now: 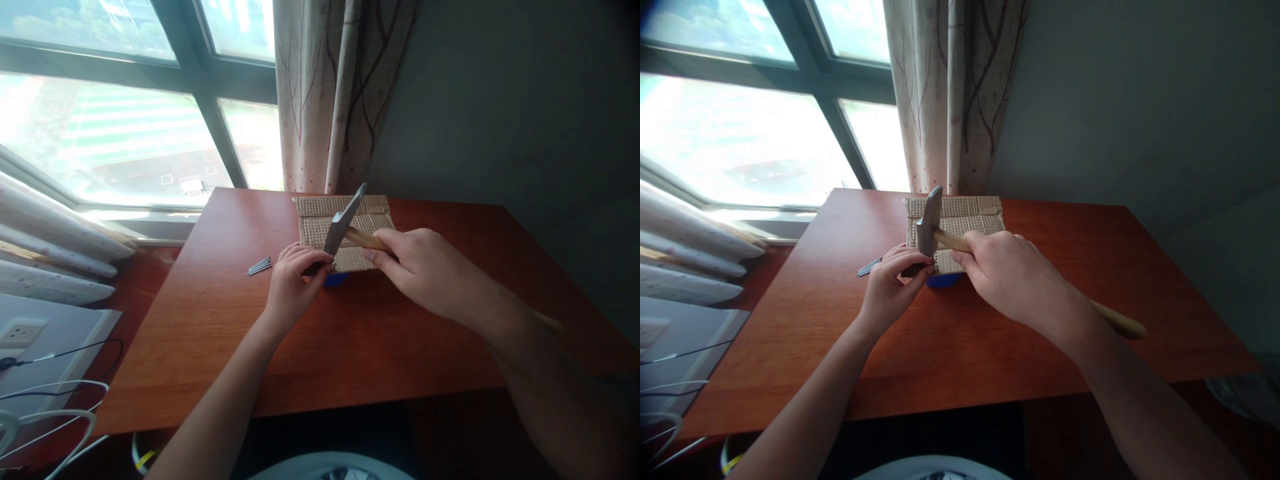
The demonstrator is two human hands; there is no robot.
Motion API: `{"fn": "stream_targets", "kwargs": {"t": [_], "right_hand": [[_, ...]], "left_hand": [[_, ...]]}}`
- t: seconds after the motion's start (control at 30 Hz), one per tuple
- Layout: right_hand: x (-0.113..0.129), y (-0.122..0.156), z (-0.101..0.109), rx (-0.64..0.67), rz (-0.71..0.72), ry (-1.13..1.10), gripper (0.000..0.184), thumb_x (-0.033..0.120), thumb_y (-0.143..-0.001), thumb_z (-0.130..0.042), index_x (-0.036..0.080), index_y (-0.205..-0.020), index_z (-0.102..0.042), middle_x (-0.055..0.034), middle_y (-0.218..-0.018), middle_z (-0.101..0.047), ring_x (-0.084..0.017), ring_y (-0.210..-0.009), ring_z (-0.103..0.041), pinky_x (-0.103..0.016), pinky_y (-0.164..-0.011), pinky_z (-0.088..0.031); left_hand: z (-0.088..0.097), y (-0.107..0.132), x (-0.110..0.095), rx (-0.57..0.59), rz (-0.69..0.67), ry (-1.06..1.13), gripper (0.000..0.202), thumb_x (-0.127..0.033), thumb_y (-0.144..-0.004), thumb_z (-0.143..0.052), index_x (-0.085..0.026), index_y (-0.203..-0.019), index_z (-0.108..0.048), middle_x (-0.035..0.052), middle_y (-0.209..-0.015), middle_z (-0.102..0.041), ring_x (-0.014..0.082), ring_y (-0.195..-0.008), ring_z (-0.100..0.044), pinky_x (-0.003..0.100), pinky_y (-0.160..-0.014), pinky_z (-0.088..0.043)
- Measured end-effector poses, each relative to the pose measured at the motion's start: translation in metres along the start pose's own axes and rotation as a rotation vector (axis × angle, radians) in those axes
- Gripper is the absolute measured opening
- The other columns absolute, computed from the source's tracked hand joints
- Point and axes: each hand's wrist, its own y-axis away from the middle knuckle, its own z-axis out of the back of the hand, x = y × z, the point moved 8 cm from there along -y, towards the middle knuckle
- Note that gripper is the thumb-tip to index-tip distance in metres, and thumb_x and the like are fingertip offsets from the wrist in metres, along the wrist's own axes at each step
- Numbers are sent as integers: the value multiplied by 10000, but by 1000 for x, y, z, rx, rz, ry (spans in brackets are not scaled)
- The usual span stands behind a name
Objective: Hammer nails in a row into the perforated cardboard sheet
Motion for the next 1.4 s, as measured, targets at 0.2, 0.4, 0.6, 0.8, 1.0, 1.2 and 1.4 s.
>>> {"fn": "stream_targets", "kwargs": {"t": [0.2, 0.4, 0.6, 0.8, 1.0, 1.2, 1.4], "right_hand": [[-5, 2, 0, 5, -48, 3, 267, 381, -979, -448, 225, -764, -481, -2, -646, -577, -149, -566, -505, -300, -565, -258], [-3, 2, -2, 7, -30, 4, 261, 373, -978, -453, 225, -766, -488, -3, -662, -590, -152, -586, -520, -299, -573, -261], [-4, 5, -3, 7, -48, 6, 252, 368, -981, -447, 225, -779, -490, -5, -665, -595, -154, -589, -529, -295, -576, -269], [-4, 4, -10, 18, -32, 30, 252, 365, -985, -439, 223, -782, -485, -9, -669, -598, -154, -593, -541, -295, -579, -270], [-5, 5, -9, 28, -37, 24, 245, 367, -989, -436, 219, -811, -518, -14, -691, -618, -154, -600, -558, -288, -576, -284], [-6, 5, -8, 26, -32, 5, 257, 367, -985, -449, 217, -794, -533, -10, -675, -611, -147, -582, -537, -288, -568, -283], [-6, 7, -1, 11, -42, -18, 260, 382, -984, -455, 225, -793, -533, -2, -686, -607, -152, -602, -533, -293, -582, -285]], "left_hand": [[-1, 1, 0, 10, 5, 1, 98, -137, -849, -659, -221, -876, -703, 31, -866, -743, 214, -853, -665, 426, -913, -519], [-1, 1, -1, 3, 6, 2, 87, -141, -844, -672, -222, -860, -700, 27, -842, -733, 210, -838, -657, 428, -905, -529], [0, 0, 0, 4, 12, 16, 90, -142, -846, -673, -222, -863, -710, 36, -860, -741, 216, -852, -663, 420, -868, -548], [0, 2, 2, 2, 15, 51, 83, -152, -840, -686, -223, -875, -711, 32, -871, -741, 213, -877, -671, 387, -841, -559], [7, 4, -1, -6, -14, 82, 232, -71, -829, -609, -214, -982, -707, 53, -1012, -730, 219, -1013, -660, 364, -873, -563], [11, 1, 5, 11, -18, 11, 167, -112, -828, -629, -228, -904, -723, 51, -1014, -730, 244, -1074, -633, 437, -1007, -499], [8, 1, 4, 24, -3, -32, 151, -130, -838, -635, -233, -883, -736, 56, -1003, -712, 245, -1061, -604, 425, -973, -498]]}}
